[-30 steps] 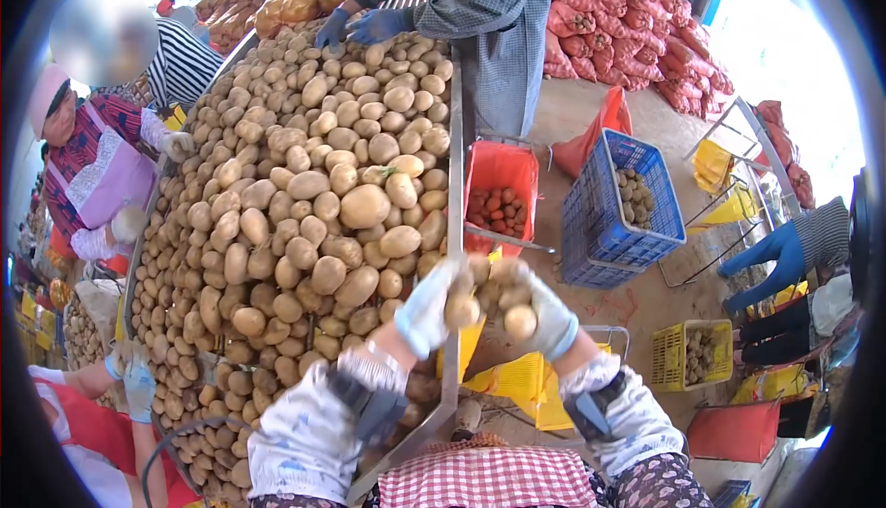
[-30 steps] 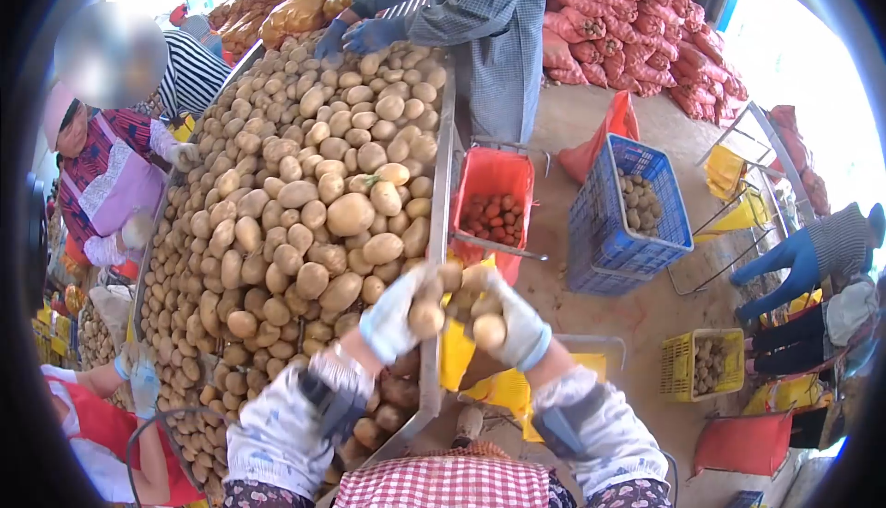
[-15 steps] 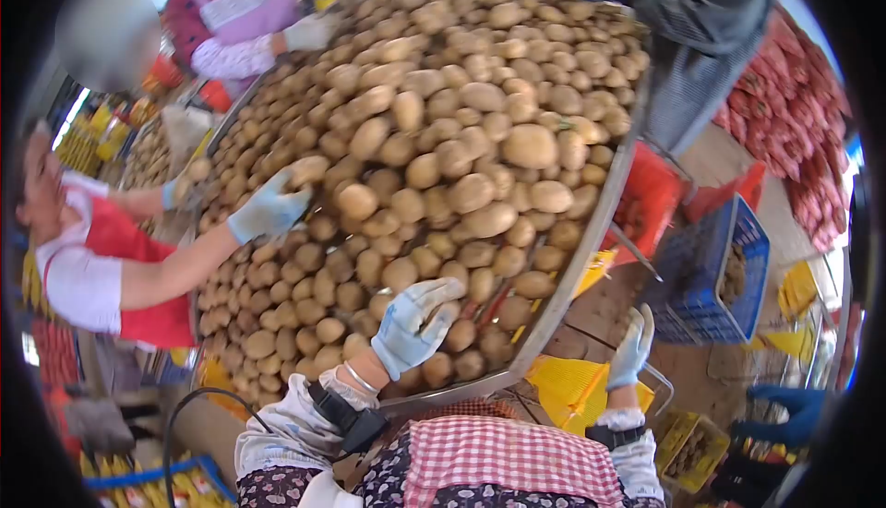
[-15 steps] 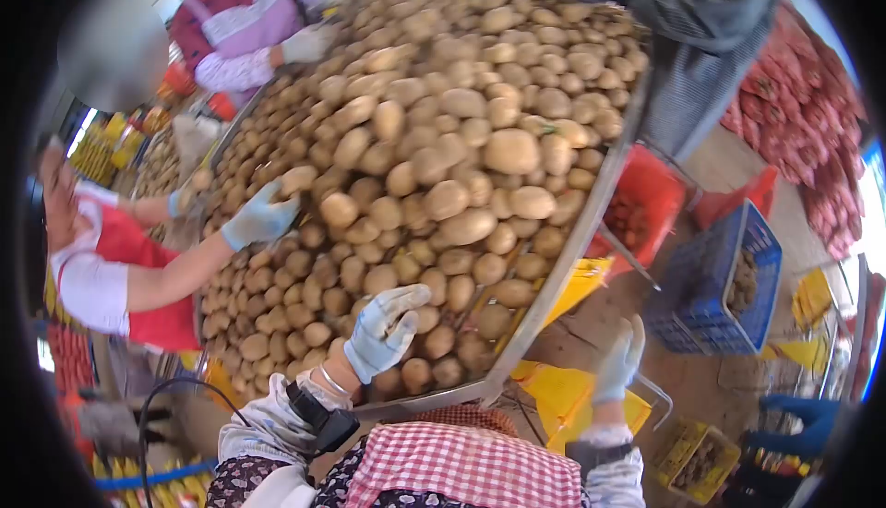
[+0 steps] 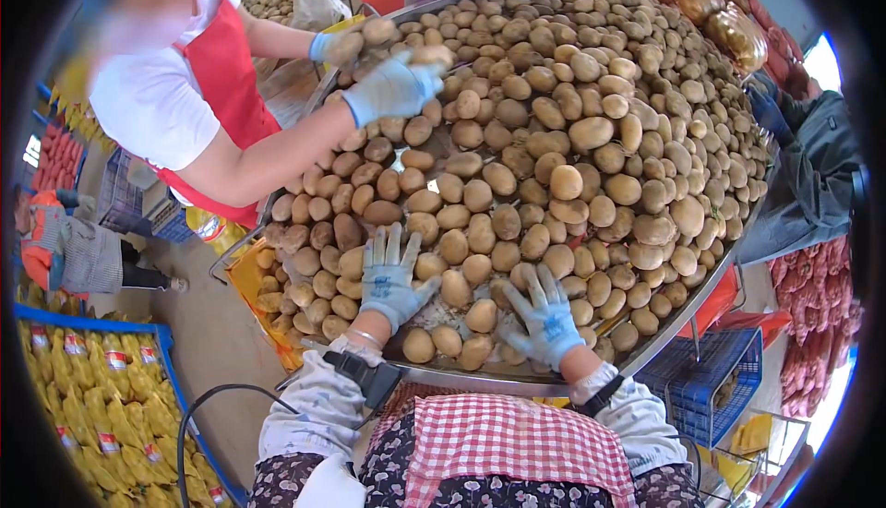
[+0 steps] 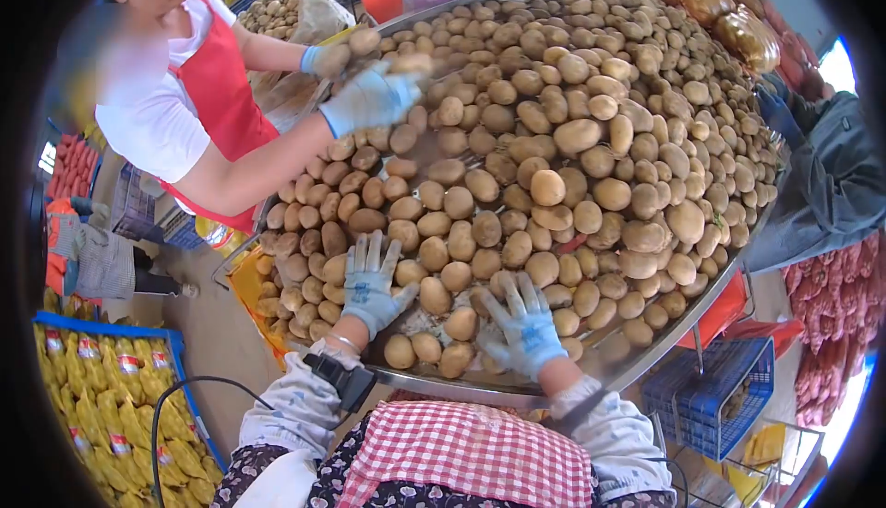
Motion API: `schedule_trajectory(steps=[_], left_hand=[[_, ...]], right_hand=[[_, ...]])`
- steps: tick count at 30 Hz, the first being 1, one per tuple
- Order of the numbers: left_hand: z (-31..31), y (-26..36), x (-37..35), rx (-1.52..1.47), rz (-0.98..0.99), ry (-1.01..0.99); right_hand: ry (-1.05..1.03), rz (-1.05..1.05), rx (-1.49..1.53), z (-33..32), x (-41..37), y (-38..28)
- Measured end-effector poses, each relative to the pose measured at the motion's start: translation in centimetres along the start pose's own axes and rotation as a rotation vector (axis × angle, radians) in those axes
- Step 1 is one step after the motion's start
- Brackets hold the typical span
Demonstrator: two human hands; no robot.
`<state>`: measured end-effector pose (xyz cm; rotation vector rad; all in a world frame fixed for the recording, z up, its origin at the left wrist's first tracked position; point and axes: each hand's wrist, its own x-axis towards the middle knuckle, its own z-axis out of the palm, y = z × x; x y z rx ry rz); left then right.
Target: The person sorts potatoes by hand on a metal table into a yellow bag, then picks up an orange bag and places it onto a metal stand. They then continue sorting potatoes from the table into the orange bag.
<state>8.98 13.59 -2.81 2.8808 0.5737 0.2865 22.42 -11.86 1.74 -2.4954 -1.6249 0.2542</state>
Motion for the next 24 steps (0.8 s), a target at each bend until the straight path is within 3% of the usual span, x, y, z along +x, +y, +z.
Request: schedule_trajectory(steps=[2,4,6,8,9,10,11,12,14,15,17,20,21,22,24], left_hand=[[-0.3,0.4,0.3,-0.004,-0.053,0.019],[-1.3,1.0,0.0,-0.048,-0.103,-0.119],[-3.1,1.2,-2.8,-0.227,-0.001,-0.05],[-4.2,-1.2,-5.4,-0.264,0.355,-0.218],[-5.8,-2.1,-5.6,-0.269,0.346,-0.217],[-7.7,-3.0,-5.7,-0.372,0.222,-0.453],[-8.8,-3.8,-5.9,-0.473,0.094,-0.69],[-8.3,-4.8,-6.5,-0.474,0.089,-0.69],[-6.3,-6.4,-8.0,-0.314,-0.276,0.168],[-6.2,-6.5,-7.7,-0.307,-0.293,0.165],[-5.7,-5.4,-4.1,0.029,-0.168,0.178],[-3.2,-6.6,-2.0,0.058,-0.067,0.149],[-3.2,-7.2,-1.2,0.114,-0.056,0.067],[-3.2,-7.4,-0.7,0.109,-0.052,0.071],[-5.6,-6.9,0.2,-0.022,-0.168,-0.337]], right_hand=[[0.103,0.07,0.016,0.5,3.0,-0.1],[0.141,0.106,-0.007,0.2,4.3,-1.0],[0.156,0.079,-0.09,1.0,4.9,-1.4],[0.159,0.009,-0.097,1.7,4.7,-0.9],[0.14,-0.104,-0.021,1.3,4.6,-0.7],[0.123,-0.218,0.055,0.9,4.7,-0.7],[0.058,-0.159,0.155,-0.5,5.7,-1.4],[0.055,-0.163,0.157,-1.2,6.9,-2.0],[0.172,0.138,0.052,-1.9,9.8,-3.3],[0.162,0.124,0.06,-1.8,12.1,-4.6],[-0.159,0.274,-0.332,-2.2,16.3,-6.0],[-0.206,0.394,-0.371,-0.6,18.7,-6.4],[-0.349,0.379,-0.353,-1.0,19.0,-6.4],[-0.347,0.385,-0.357,-1.0,18.6,-6.4],[-0.395,0.298,-0.382,0.0,17.0,-6.9]])
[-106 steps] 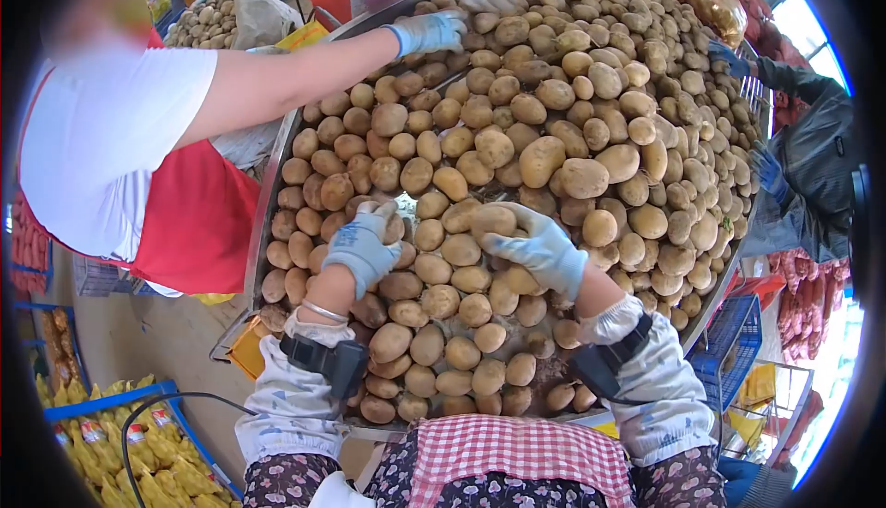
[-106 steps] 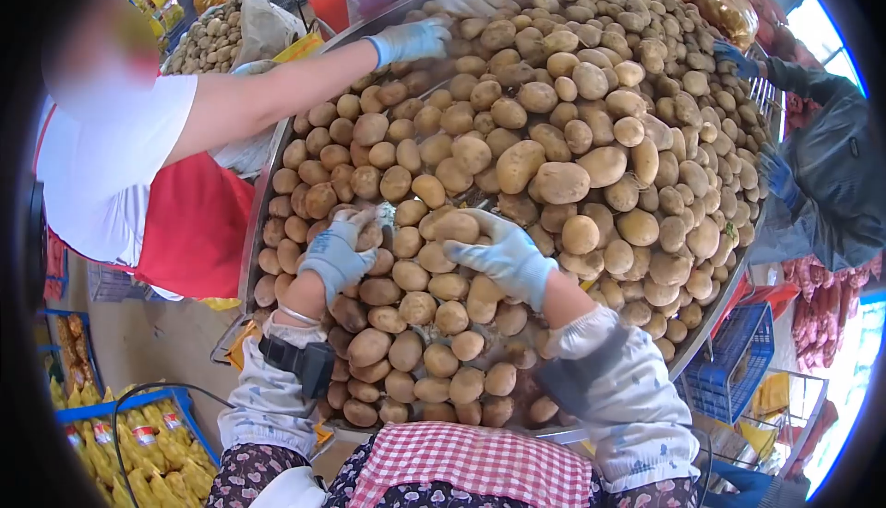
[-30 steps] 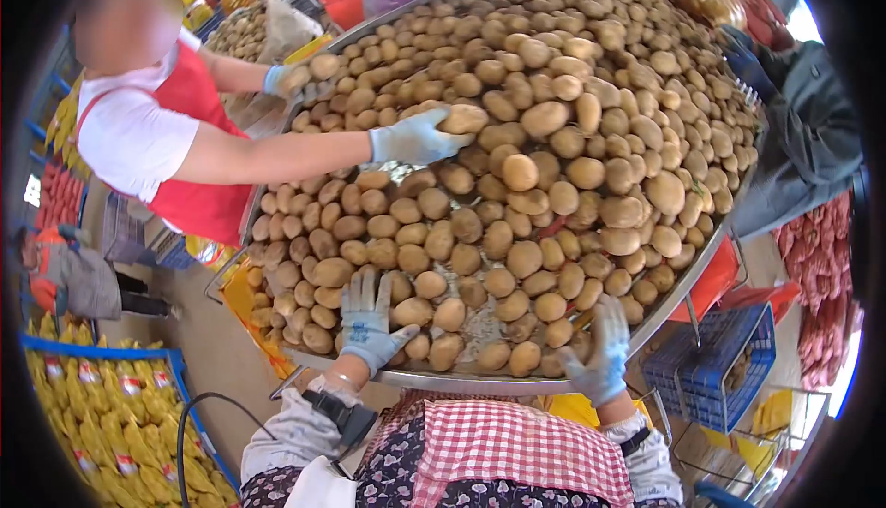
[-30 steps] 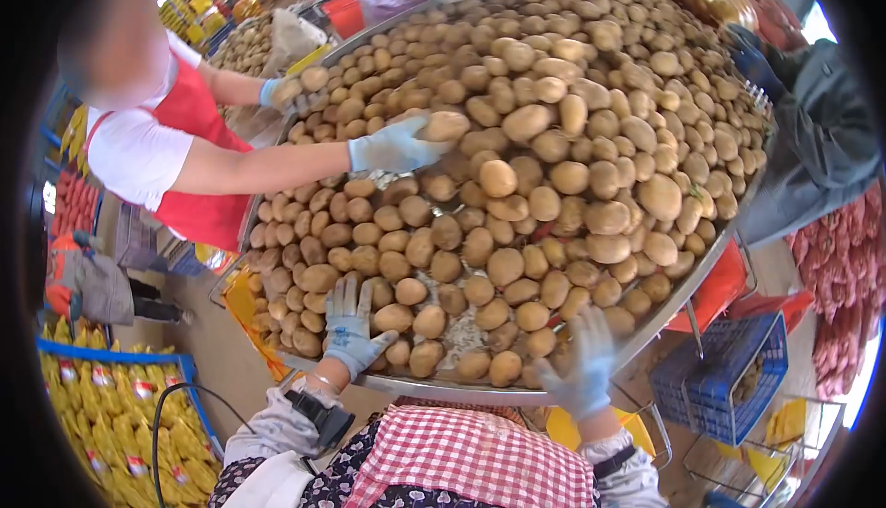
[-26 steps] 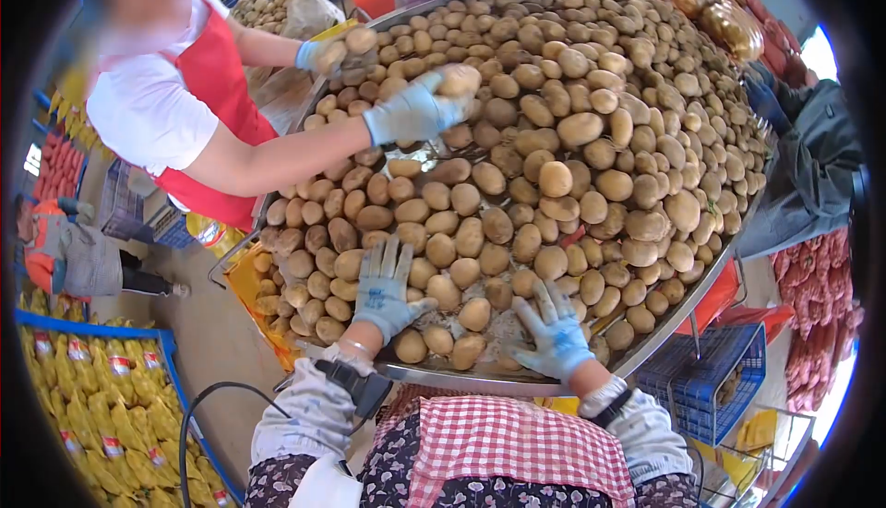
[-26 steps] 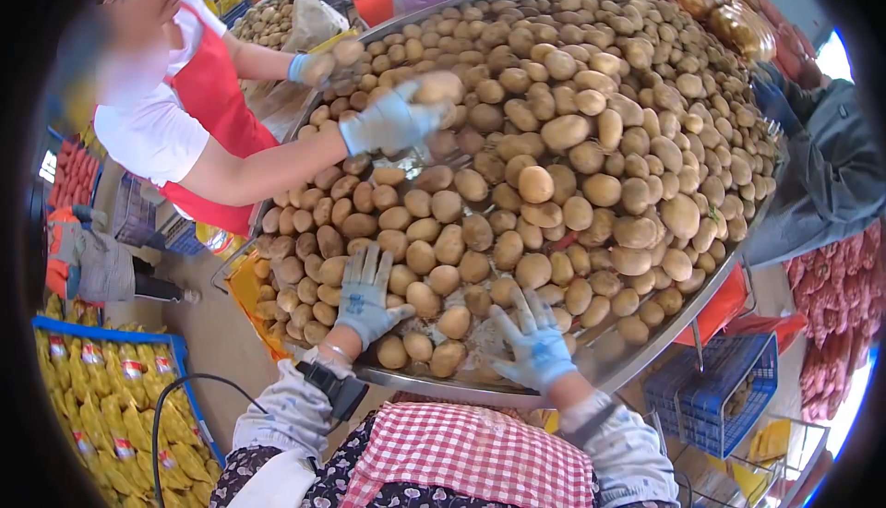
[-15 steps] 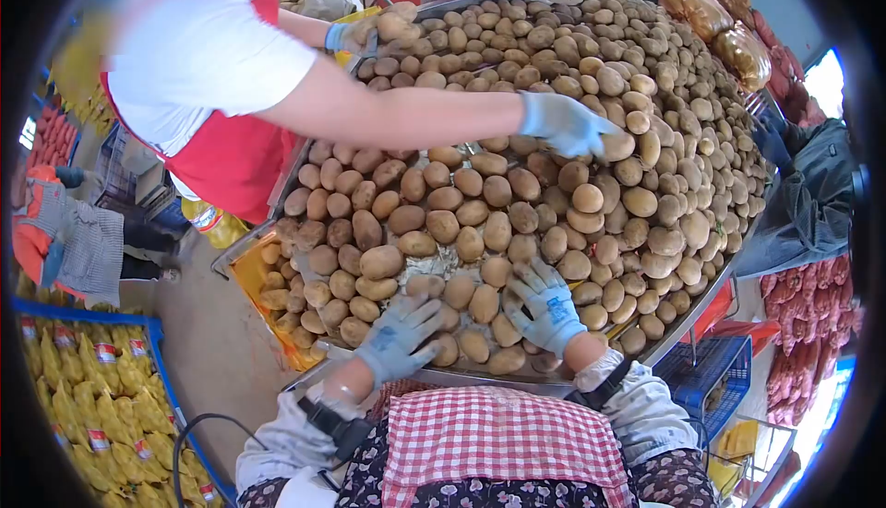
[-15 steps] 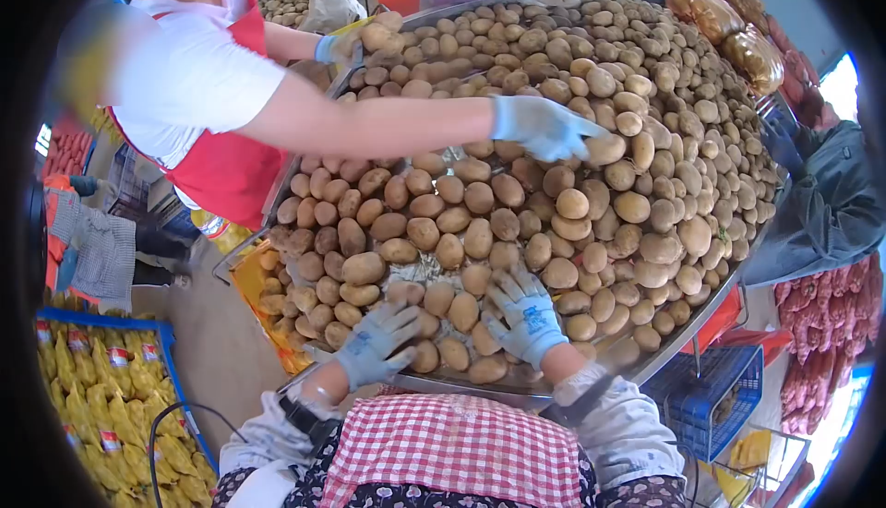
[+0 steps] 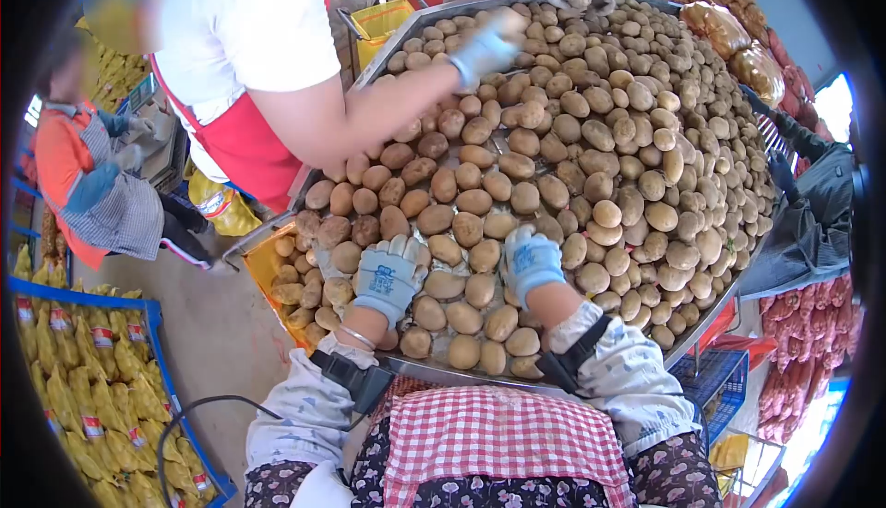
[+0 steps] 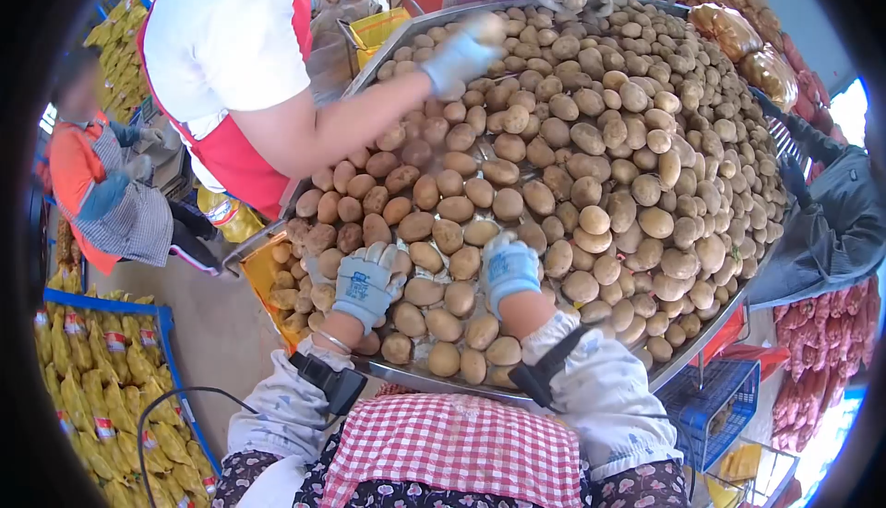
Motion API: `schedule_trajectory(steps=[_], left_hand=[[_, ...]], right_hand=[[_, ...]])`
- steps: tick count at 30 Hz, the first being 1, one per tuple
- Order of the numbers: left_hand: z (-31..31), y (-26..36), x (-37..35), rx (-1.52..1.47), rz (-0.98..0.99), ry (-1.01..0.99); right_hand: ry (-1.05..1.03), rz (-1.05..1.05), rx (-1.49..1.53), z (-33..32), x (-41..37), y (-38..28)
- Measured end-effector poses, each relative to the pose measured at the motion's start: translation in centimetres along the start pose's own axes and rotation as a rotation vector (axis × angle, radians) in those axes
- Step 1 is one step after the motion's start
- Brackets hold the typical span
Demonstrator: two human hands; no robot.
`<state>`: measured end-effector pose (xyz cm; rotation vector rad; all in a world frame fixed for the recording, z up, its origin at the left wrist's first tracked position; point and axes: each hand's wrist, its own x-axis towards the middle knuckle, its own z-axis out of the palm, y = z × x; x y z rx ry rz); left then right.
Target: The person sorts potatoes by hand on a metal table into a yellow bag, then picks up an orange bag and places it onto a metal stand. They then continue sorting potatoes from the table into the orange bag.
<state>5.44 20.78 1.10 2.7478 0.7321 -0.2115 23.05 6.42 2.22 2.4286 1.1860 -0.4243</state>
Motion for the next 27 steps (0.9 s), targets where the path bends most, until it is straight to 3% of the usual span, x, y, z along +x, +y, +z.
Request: schedule_trajectory(steps=[1,3,4,6,7,8,9,10,11,12,13,14,16,17,19,20,22,23,24,26,27], left_hand=[[0.1,-0.5,0.1,0.002,-0.006,-0.003],[0.9,-1.9,0.4,-0.091,0.115,0.183],[1.7,-2.3,0.9,-0.081,0.117,0.182],[2.3,-2.4,2.0,-1.144,-0.277,0.324],[2.2,-2.4,1.5,-1.53,-0.2,0.275],[1.3,-1.6,0.9,-1.527,-0.199,0.275],[0.2,-0.5,0.3,-1.59,-0.21,0.216],[-0.8,0.8,-0.2,-1.653,-0.221,0.145],[-1.9,2.1,-0.4,-1.63,-0.334,0.024],[-0.9,2.8,-0.1,-1.631,-0.325,0.006],[0.6,3.5,0.4,-1.48,-0.033,0.12],[1.5,4.4,0.8,-1.311,0.249,0.235],[0.0,6.0,0.2,-1.33,0.179,0.131],[0.5,5.7,0.2,-1.145,0.263,0.215],[0.9,6.2,-0.4,-0.701,0.335,0.437],[0.7,6.3,-1.1,-0.701,0.34,0.426],[0.4,5.6,-2.2,-0.197,0.448,0.512],[1.2,4.2,-2.4,-0.134,0.37,0.438],[1.7,2.7,-2.0,-0.065,0.228,0.471],[1.8,-0.8,-2.6,0.068,-0.044,0.522],[1.7,-2.0,-3.5,0.128,-0.175,0.538]], right_hand=[[0.16,-0.007,-0.016,1.9,-0.3,0.0],[0.12,-0.041,0.013,2.0,-0.3,0.0],[0.089,-0.075,0.03,1.7,-0.2,0.1],[0.127,-0.083,0.079,-0.6,-1.5,1.0],[0.095,-0.062,0.456,-1.8,-2.6,1.9],[0.057,-0.041,0.83,-2.1,-3.2,2.8],[-0.188,-0.04,1.481,-0.1,-2.7,3.6],[-0.186,-0.025,1.488,2.1,-3.0,4.0],[-0.333,-0.131,1.961,2.5,-3.9,4.0],[-0.478,-0.258,2.428,2.7,-4.7,4.1],[-0.543,-0.235,2.527,2.7,-5.4,3.7],[-0.569,-0.114,2.599,2.2,-6.0,2.8],[-0.517,-0.151,2.543,2.6,-5.9,2.1],[-0.51,-0.146,2.547,4.0,-5.3,2.1],[-0.148,-0.208,2.134,7.4,-3.7,2.0],[-0.145,-0.197,2.143,6.6,-4.4,1.8],[-0.43,-0.337,2.373,3.4,-6.1,1.5],[-0.462,-0.352,2.46,3.1,-6.3,1.6],[-0.463,-0.353,2.461,2.9,-6.4,2.0],[-0.593,-0.318,2.78,2.3,-6.6,3.3],[-0.521,-0.233,2.804,2.0,-6.8,3.2]])
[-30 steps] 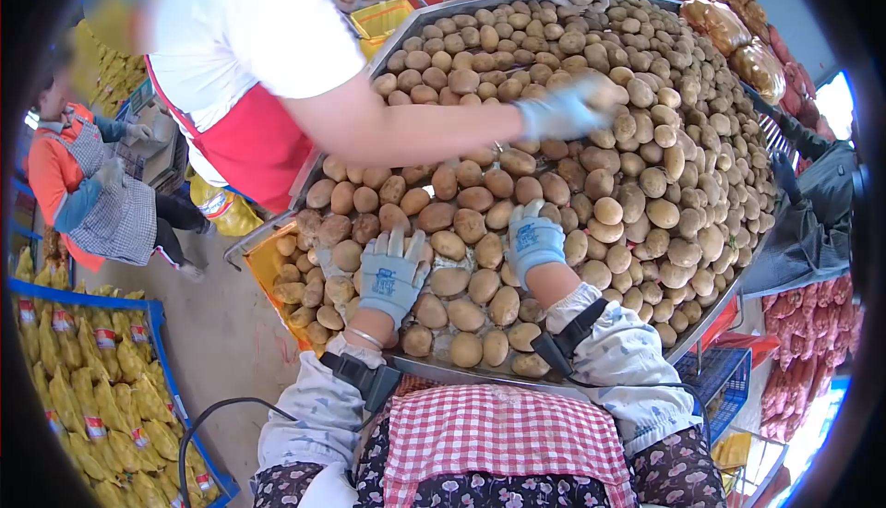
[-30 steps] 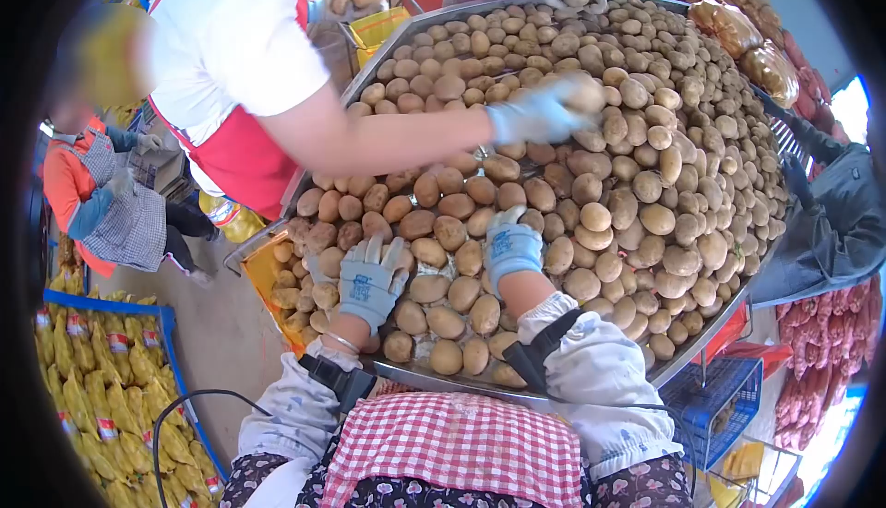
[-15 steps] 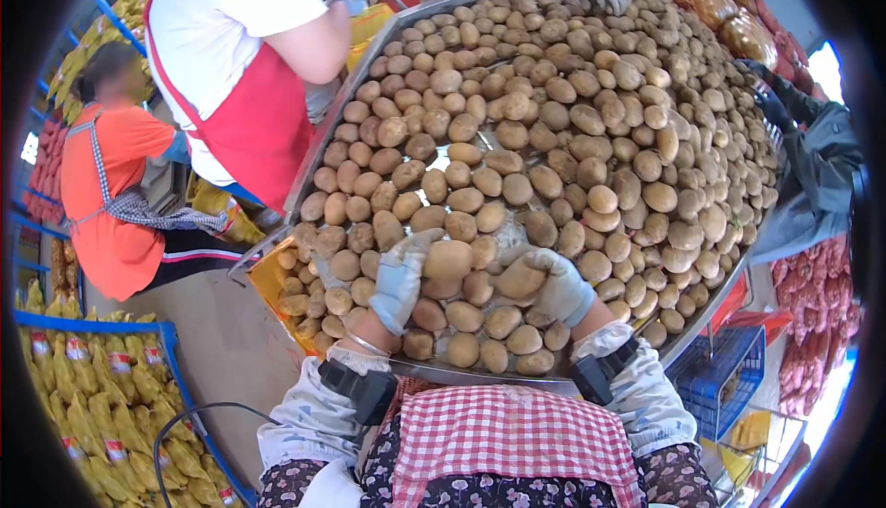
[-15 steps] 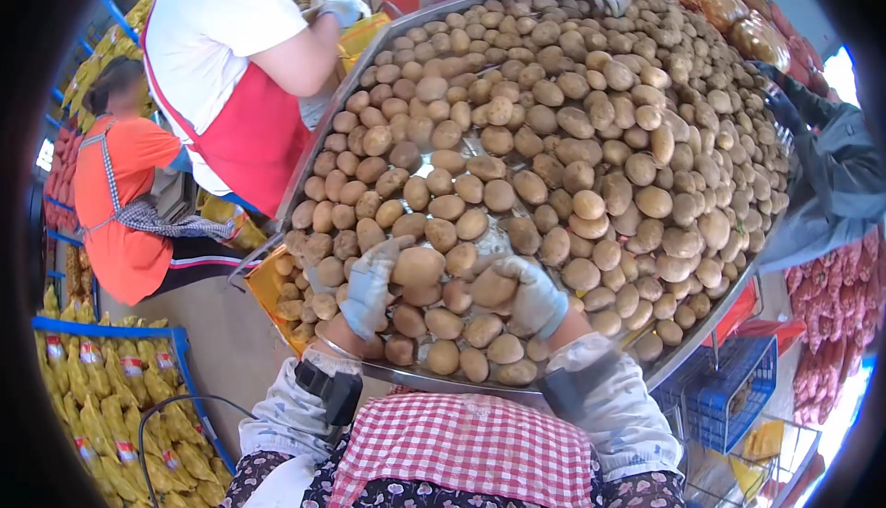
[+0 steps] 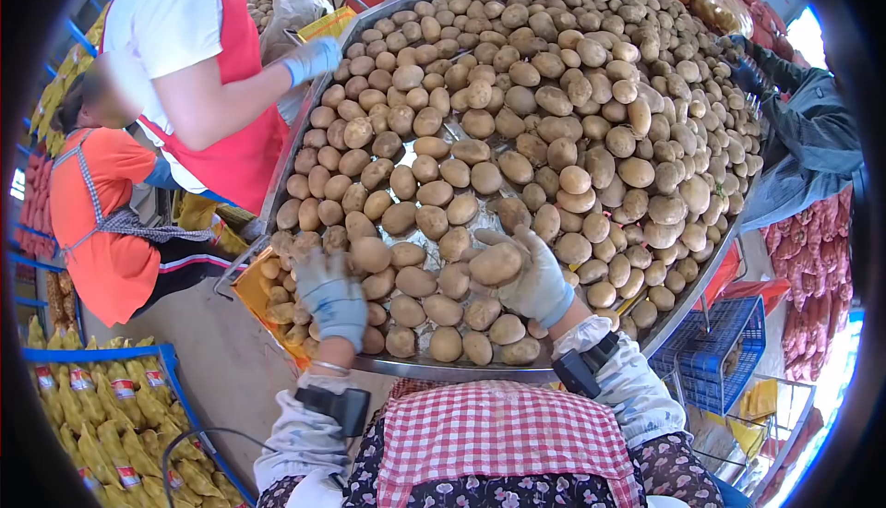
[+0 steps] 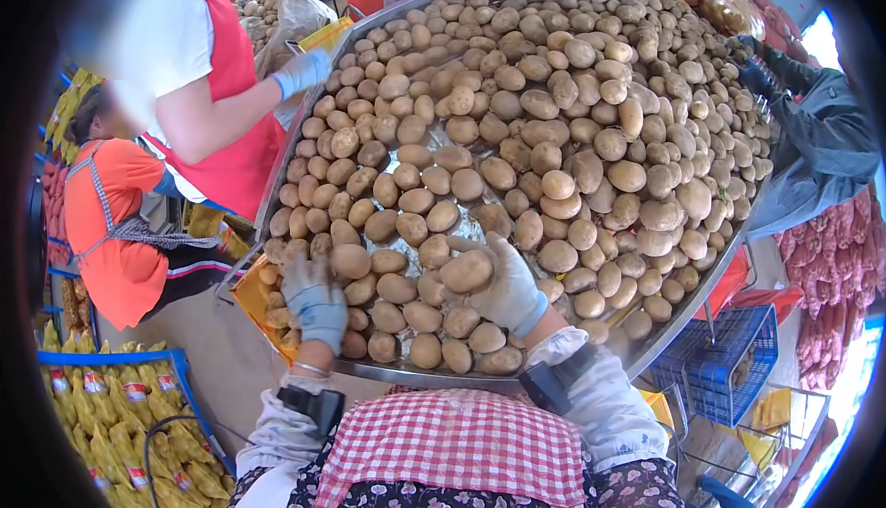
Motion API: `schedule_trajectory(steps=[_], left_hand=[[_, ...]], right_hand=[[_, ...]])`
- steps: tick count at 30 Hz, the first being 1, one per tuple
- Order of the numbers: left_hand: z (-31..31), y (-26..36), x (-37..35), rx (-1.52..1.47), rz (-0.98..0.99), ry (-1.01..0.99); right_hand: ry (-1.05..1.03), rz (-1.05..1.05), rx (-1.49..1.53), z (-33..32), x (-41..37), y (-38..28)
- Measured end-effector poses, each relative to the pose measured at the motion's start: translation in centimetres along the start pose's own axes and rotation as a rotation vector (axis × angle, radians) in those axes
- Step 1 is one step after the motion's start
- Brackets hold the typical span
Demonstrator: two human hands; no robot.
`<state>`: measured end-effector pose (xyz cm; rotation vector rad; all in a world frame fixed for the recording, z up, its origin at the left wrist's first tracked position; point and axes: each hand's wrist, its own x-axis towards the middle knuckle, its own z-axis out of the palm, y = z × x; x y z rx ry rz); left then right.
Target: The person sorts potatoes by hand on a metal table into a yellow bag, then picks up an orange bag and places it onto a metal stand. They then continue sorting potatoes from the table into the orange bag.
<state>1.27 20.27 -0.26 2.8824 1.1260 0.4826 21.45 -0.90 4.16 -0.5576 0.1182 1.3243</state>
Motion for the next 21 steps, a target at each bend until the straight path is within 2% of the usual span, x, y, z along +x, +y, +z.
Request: schedule_trajectory(steps=[1,3,4,5,7,8,10,12,13,14,15,16,17,18,19,20,21], left_hand=[[0.3,-0.3,-0.4,-0.003,0.001,0.002],[0.3,-0.2,-0.7,-0.107,0.013,0.192],[0.6,0.7,-1.0,-0.272,0.023,0.084],[0.1,2.4,-1.2,-0.272,0.019,0.084],[-0.4,4.8,-1.8,-0.231,0.396,-0.108],[-0.1,4.5,-1.9,-0.233,0.395,-0.109],[0.8,3.3,-1.7,-0.268,0.297,-0.298],[0.1,2.0,-1.9,-0.222,0.275,-0.349],[-0.5,1.5,-1.9,-0.167,0.24,-0.392],[-1.3,1.3,-1.7,-0.063,0.278,-0.294],[-2.0,1.5,-1.2,-0.068,0.288,-0.295],[-2.6,1.7,-0.5,-0.053,0.114,-0.422],[-3.2,2.1,0.3,-0.037,-0.059,-0.545],[-3.7,2.6,1.4,0.059,-0.018,-0.63],[-3.8,3.9,2.2,0.056,-0.004,-0.63],[-3.8,6.0,2.8,-0.084,0.175,-0.584],[-3.8,7.9,2.9,-0.225,0.353,-0.531]], right_hand=[[0.001,-0.002,-0.003,-0.1,0.0,-0.1],[-0.074,-0.005,0.079,-0.5,-0.3,0.1],[-0.071,-0.001,0.077,-0.4,-0.3,0.4],[-0.097,-0.054,0.019,-0.2,-0.1,0.9],[-0.121,-0.106,-0.038,-0.8,0.2,1.3],[-0.089,-0.093,0.0,-2.5,0.5,1.2],[-0.049,-0.092,0.039,-4.6,-0.5,0.2],[0.222,-0.239,-0.02,-6.1,-3.0,-2.0],[0.219,-0.401,-0.265,-6.3,-4.9,-3.2],[0.407,-0.548,-0.414,-4.8,-6.8,-4.0],[0.599,-0.669,-0.7,-5.5,-8.4,-5.1],[0.812,-0.733,-1.251,-8.4,-10.4,-6.4],[0.827,-0.739,-1.248,-8.0,-10.8,-5.8],[1.05,-0.61,-1.514,-6.9,-10.7,-5.1],[1.274,-0.445,-1.765,-5.8,-10.2,-4.1],[1.157,-0.466,-1.977,-4.9,-9.3,-3.2],[0.967,-0.368,-2.217,-4.0,-8.5,-2.5]])
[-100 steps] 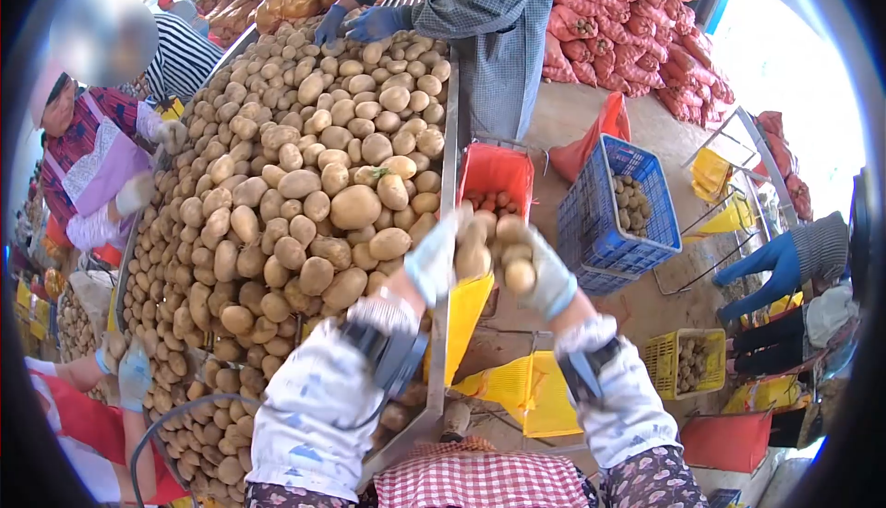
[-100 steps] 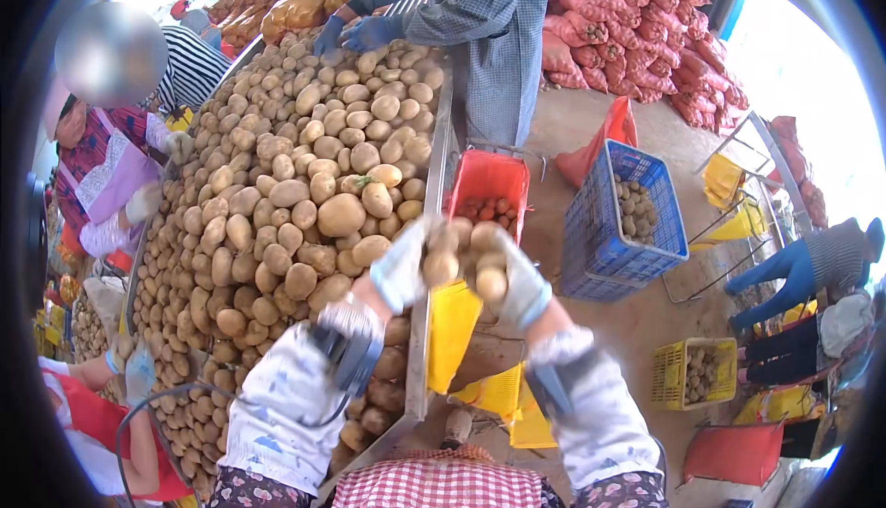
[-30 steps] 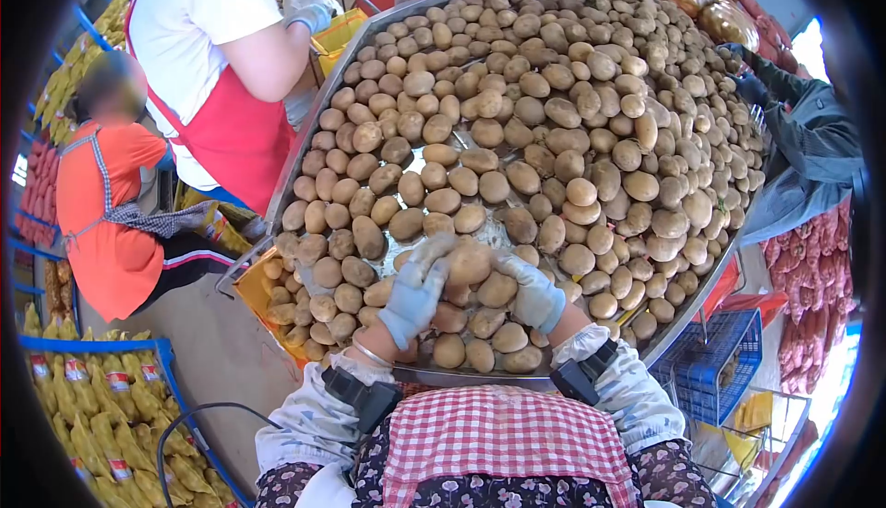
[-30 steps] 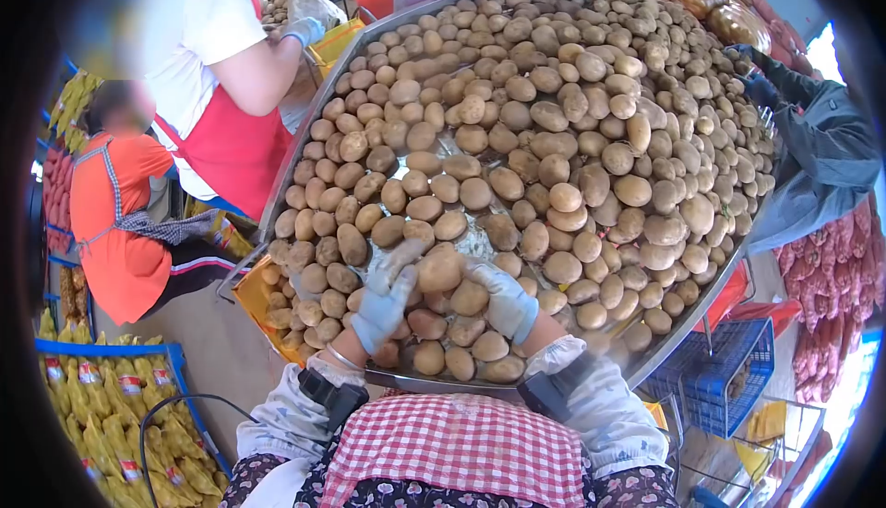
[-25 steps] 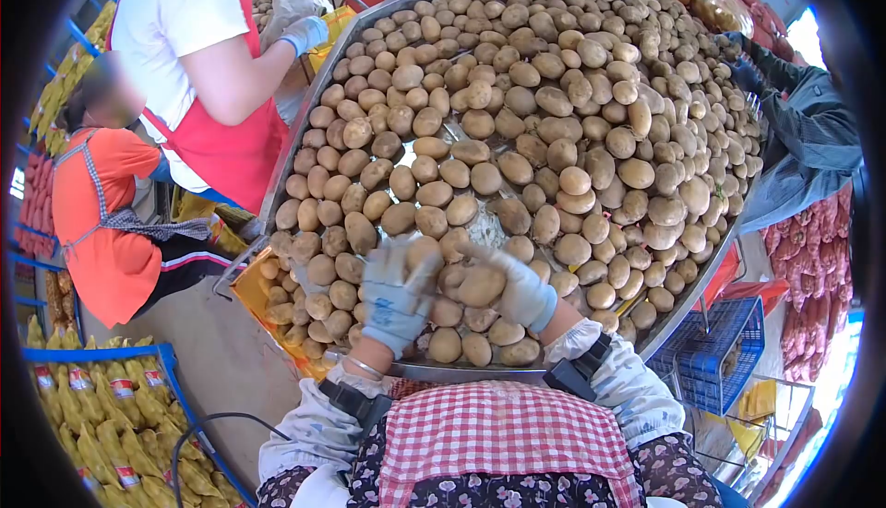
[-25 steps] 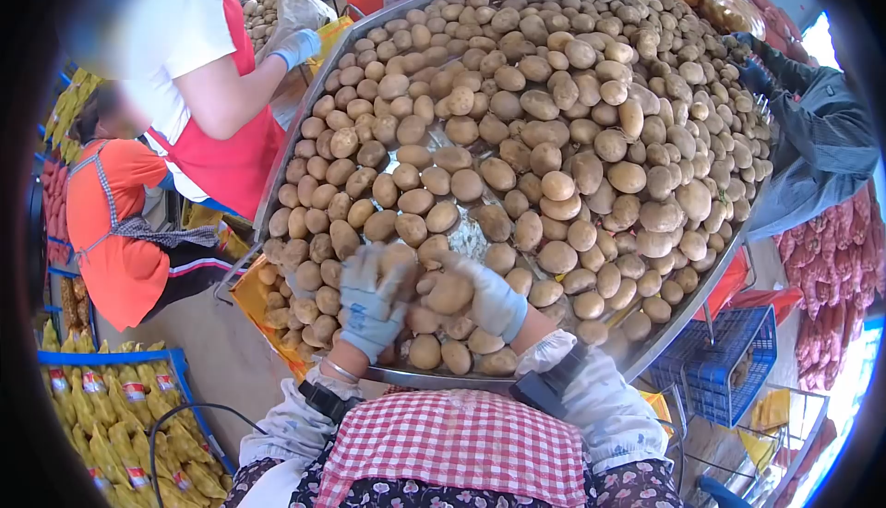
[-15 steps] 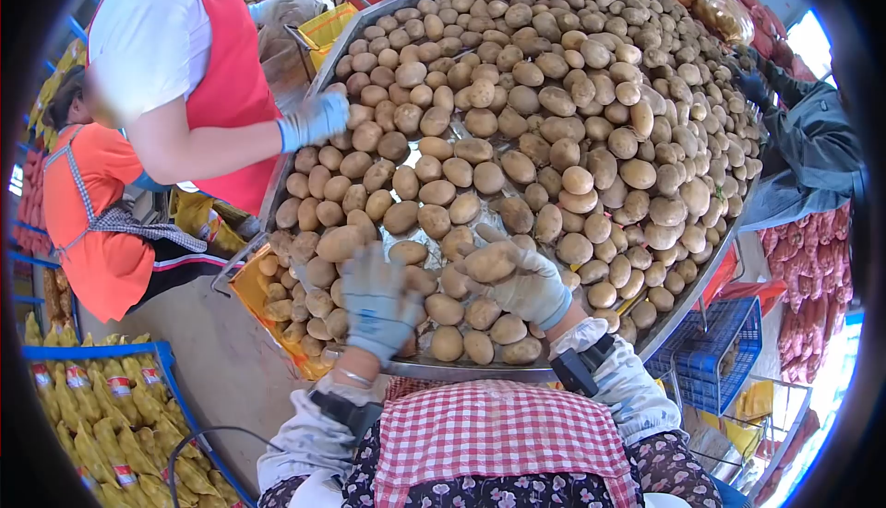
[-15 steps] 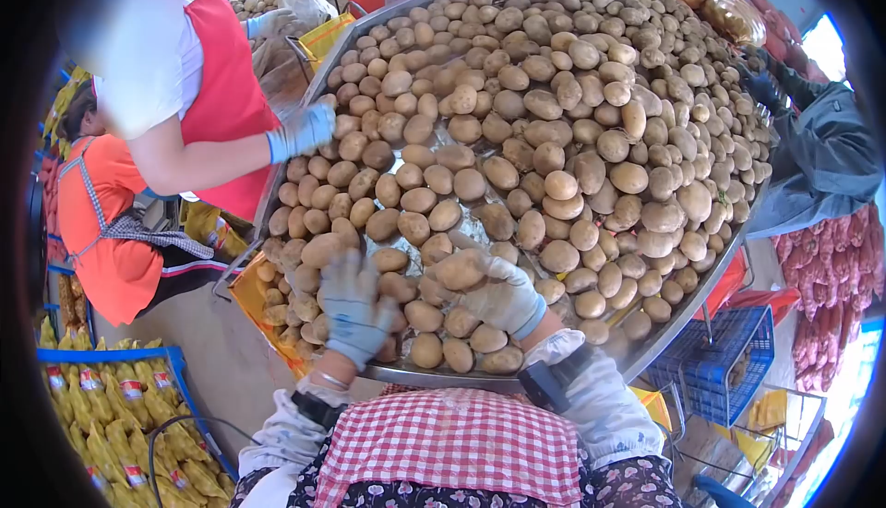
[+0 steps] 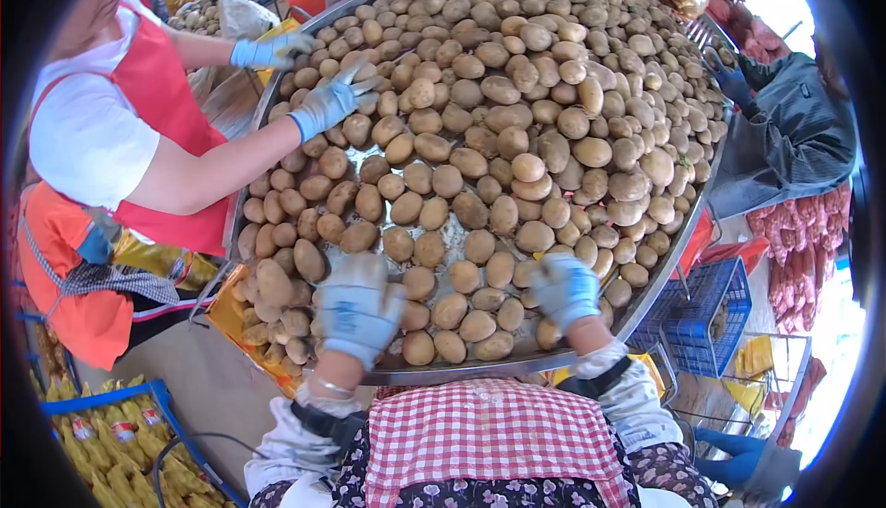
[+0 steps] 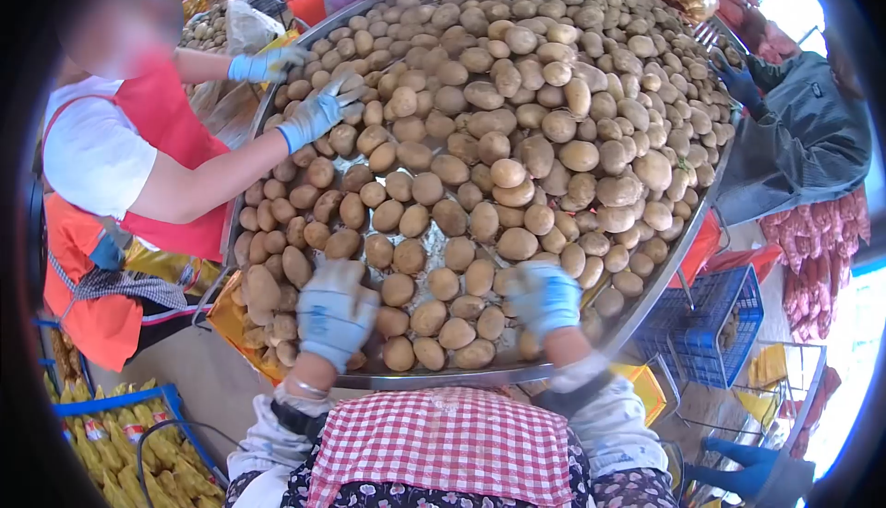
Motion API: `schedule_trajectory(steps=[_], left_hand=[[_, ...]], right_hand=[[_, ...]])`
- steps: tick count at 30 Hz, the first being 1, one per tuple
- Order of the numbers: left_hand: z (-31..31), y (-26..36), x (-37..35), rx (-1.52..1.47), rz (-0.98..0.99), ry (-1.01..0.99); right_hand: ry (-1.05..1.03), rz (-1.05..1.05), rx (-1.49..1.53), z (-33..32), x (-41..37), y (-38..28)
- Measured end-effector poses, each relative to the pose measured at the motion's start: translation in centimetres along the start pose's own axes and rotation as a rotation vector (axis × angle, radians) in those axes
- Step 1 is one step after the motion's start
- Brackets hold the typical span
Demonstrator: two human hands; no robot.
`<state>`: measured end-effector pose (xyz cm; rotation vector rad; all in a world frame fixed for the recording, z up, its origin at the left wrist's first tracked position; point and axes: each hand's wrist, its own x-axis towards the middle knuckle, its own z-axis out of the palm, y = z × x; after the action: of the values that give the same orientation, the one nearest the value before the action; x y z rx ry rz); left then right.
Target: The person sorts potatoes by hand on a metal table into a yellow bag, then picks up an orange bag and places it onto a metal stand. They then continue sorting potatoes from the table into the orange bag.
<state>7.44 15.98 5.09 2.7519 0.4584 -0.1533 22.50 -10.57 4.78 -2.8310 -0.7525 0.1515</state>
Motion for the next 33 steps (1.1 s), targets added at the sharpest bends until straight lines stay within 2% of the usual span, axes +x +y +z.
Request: schedule_trajectory(steps=[1,2,3,4,6,8,9,11,12,13,14,16,17,18,20,21,22,23,24,26,28,30,31,32,33], left_hand=[[1.2,1.1,0.5,0.002,0.015,0.0],[3.3,1.9,1.1,0.043,0.269,0.143],[4.2,2.4,1.3,0.083,0.52,0.285],[4.6,2.0,1.4,0.082,0.525,0.292],[4.6,0.1,1.0,0.037,0.269,0.114],[5.3,-2.5,-0.6,0.126,0.243,0.169],[5.6,-3.6,-1.4,0.108,0.184,0.194],[5.3,-5.4,-2.5,0.088,0.114,0.229],[4.4,-5.9,-3.2,0.099,0.077,0.17],[3.9,-6.4,-3.5,0.11,0.044,0.111],[4.1,-6.8,-3.6,0.108,0.045,0.112],[4.6,-7.5,-3.5,-0.058,-0.034,0.224],[4.4,-7.3,-2.7,0.012,0.14,0.402],[3.2,-5.9,-1.6,0.01,0.14,0.405],[0.2,-1.7,0.9,-0.026,0.229,0.213],[0.8,-0.5,2.1,-0.024,0.222,0.215],[2.0,0.2,3.6,-0.001,0.337,0.272],[3.1,0.2,4.8,0.021,0.452,0.327],[3.8,-0.4,5.9,0.023,0.445,0.332],[5.1,-1.5,7.2,0.043,0.34,0.285],[5.4,-2.8,6.4,0.068,0.294,0.303],[4.9,-3.3,5.2,0.057,0.223,0.284],[5.1,-3.7,4.8,0.03,0.209,0.262],[5.3,-3.7,4.6,0.019,0.245,0.243],[5.5,-3.7,4.5,0.034,0.234,0.274]], right_hand=[[-0.111,-0.088,0.025,1.1,0.1,-1.5],[-0.102,-0.119,0.249,2.8,0.2,-2.4],[-0.034,-0.126,0.269,1.8,0.6,-3.4],[0.03,-0.142,0.284,0.5,1.5,-3.9],[0.371,-0.024,0.385,0.0,4.3,-1.7],[0.399,0.201,0.139,-0.2,7.2,2.3],[0.397,0.198,0.138,0.0,7.3,3.0],[0.086,0.23,0.054,0.3,7.6,3.4],[0.14,0.177,0.169,0.3,6.7,2.4],[0.085,0.078,0.253,0.2,6.0,1.8],[0.03,-0.022,0.335,-0.1,5.4,1.2],[-0.164,-0.168,0.241,-1.3,4.9,-0.3],[-0.124,-0.122,0.345,-1.8,4.8,-1.2],[-0.123,-0.123,0.343,-1.4,5.4,-0.8],[0.214,0.109,0.489,0.3,8.1,1.4],[0.285,0.131,0.312,0.3,9.6,2.2],[0.289,0.189,0.225,0.0,10.5,2.3],[0.183,0.215,0.252,0.3,10.9,2.6],[0.077,0.238,0.275,0.2,11.3,2.2],[0.213,0.159,0.042,1.8,8.8,-0.5],[0.21,0.099,0.104,2.9,7.2,-0.5],[0.09,0.301,1.094,2.5,6.4,0.0],[-0.041,0.421,1.557,1.4,5.4,1.1],[-0.008,0.453,1.553,0.6,4.7,1.4],[-0.145,0.478,1.885,-0.2,4.3,1.5]])
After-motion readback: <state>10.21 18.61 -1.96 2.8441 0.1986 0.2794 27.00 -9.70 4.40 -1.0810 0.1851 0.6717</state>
